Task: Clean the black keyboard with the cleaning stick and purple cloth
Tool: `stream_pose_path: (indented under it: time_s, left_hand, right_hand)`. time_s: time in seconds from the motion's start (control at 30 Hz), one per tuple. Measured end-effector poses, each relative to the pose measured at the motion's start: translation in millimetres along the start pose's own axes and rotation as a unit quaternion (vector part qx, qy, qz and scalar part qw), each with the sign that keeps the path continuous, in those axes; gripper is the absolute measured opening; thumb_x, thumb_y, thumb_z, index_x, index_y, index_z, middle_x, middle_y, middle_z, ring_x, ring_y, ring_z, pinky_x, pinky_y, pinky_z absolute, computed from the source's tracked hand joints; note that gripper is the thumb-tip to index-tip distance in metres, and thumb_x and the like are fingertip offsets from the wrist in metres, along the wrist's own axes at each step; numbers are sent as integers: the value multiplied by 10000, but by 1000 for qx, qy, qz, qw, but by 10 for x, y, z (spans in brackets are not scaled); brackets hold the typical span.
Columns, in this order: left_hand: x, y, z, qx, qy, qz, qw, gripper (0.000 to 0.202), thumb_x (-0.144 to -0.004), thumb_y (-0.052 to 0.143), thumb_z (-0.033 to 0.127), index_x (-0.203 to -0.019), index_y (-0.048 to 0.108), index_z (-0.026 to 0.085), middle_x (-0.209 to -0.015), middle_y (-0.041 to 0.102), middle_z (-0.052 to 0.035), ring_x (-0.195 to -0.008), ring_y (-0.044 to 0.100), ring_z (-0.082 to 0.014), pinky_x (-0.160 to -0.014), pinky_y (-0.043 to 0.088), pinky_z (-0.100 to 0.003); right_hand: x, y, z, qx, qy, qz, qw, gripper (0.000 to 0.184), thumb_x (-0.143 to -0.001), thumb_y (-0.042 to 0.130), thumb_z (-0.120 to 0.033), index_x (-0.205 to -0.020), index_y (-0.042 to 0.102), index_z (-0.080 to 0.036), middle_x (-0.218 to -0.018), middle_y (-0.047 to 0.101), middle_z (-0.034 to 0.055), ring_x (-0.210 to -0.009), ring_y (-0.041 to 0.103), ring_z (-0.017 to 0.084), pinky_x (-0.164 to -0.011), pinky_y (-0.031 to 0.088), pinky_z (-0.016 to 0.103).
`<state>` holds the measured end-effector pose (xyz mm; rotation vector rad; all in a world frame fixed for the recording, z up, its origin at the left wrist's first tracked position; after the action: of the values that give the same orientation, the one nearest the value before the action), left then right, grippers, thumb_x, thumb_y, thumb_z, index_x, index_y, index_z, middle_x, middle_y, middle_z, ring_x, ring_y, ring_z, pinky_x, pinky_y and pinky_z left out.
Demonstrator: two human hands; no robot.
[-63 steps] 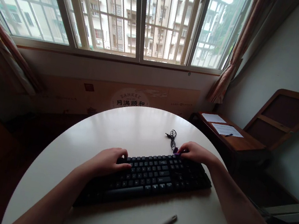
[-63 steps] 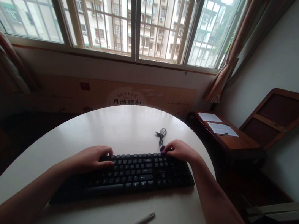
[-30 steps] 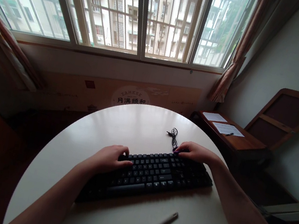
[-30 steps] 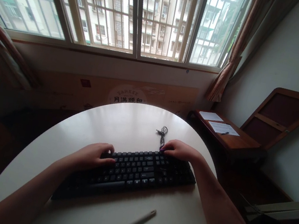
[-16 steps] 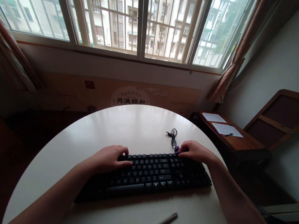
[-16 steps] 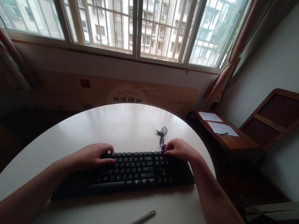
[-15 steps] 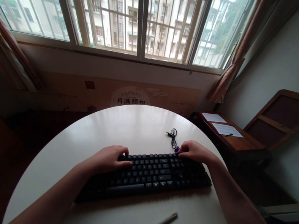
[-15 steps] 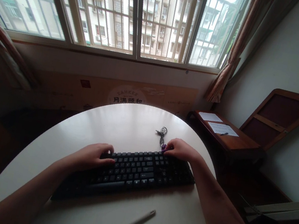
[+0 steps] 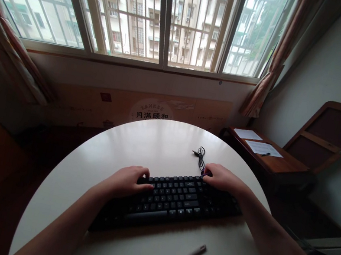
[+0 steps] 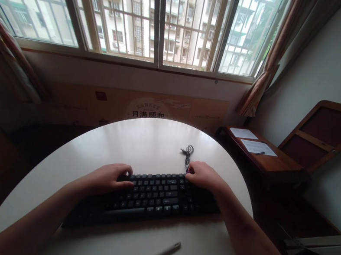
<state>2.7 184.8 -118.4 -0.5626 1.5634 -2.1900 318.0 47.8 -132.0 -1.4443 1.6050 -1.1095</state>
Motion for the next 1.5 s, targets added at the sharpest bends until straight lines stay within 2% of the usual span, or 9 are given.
stream_pose_path:
  time_s: [0.2, 0.43, 0.63, 0.7, 0.8, 0.9, 0.97, 1.17, 1.5]
  left_hand:
    - [4, -3, 2, 5, -4, -1, 1000, 473, -805, 494, 649, -977, 635, 231, -1012, 675, -76, -914, 617, -275, -721, 447, -319]
    - [4, -14, 18, 6, -3, -3, 1000, 477, -811, 487, 645, -983, 636, 226, -1029, 676, -88, -929, 615, -285, -730, 451, -330]
    - [-2, -10, 8, 7, -1, 0, 1000, 462, -808, 490, 635, -968, 636, 227, -1012, 678, -85, -913, 616, -280, -731, 450, -331]
    - [-2, -7, -4, 3, 4, 2, 1000, 457, -812, 489, 634, -969, 633, 229, -1006, 677, -81, -907, 616, -274, -730, 447, -326]
    - [-2, -5, -21, 2, 11, 3, 1000, 448, -826, 480, 634, -973, 631, 238, -1008, 677, -70, -909, 617, -268, -728, 441, -316]
    - [-4, -3, -31, 6, 12, 3, 1000, 438, -841, 466, 625, -975, 632, 243, -1002, 677, -63, -907, 617, -262, -728, 437, -310]
    - [-7, 0, -33, 6, 10, 3, 1000, 442, -839, 467, 625, -977, 633, 239, -1004, 675, -67, -908, 616, -262, -728, 436, -310]
    - [-10, 3, -24, -2, 12, 5, 1000, 442, -844, 468, 630, -974, 628, 238, -999, 678, -60, -910, 617, -261, -727, 438, -307]
    - [-15, 6, -53, 3, 8, 8, 1000, 456, -829, 476, 642, -978, 640, 243, -1009, 684, -61, -906, 623, -264, -719, 447, -308]
  right_hand:
    - [-52, 37, 3, -8, 45, 8, 999, 154, -809, 545, -312, -804, 625, -180, -866, 672, 60, -757, 574, 179, -630, 358, 255]
    - [-48, -8, 75, -31, 48, 20, 998, 223, -826, 564, -379, -841, 665, -181, -882, 694, 55, -786, 602, 181, -661, 394, 250]
    - [-30, -241, 374, -72, 78, 158, 982, 280, -854, 525, -405, -910, 680, -177, -922, 715, 64, -856, 636, 198, -718, 449, 263]
    - [-2, -307, 463, -119, 74, 173, 975, 304, -849, 531, -426, -923, 679, -171, -910, 724, 69, -835, 654, 202, -704, 476, 265]
    - [51, -345, 494, -173, 21, 94, 980, 304, -827, 567, -420, -934, 694, -165, -913, 733, 68, -826, 669, 201, -703, 498, 258]
    - [85, -315, 421, -155, -23, -12, 988, 237, -772, 622, -355, -894, 716, -175, -879, 733, 45, -813, 667, 199, -689, 491, 247]
    - [80, -277, 353, -135, -26, -42, 990, 205, -745, 630, -311, -871, 718, -177, -855, 729, 35, -792, 662, 195, -664, 480, 243]
    - [3, -193, 361, -127, 1, -46, 991, 170, -716, 633, -265, -836, 713, -174, -831, 718, 33, -768, 651, 188, -634, 463, 241]
    - [-26, -247, 1024, -192, 95, -63, 975, 236, -659, 728, -302, -818, 712, -128, -888, 733, 90, -794, 667, 208, -648, 493, 238]
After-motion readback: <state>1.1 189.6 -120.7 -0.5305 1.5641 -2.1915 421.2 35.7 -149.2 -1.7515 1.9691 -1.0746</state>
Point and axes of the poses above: each hand's wrist, its own x-axis away from the middle knuckle, its own y-axis out of the palm, z = x × y, the point moved 1 cm from there along -x, towards the middle knuckle
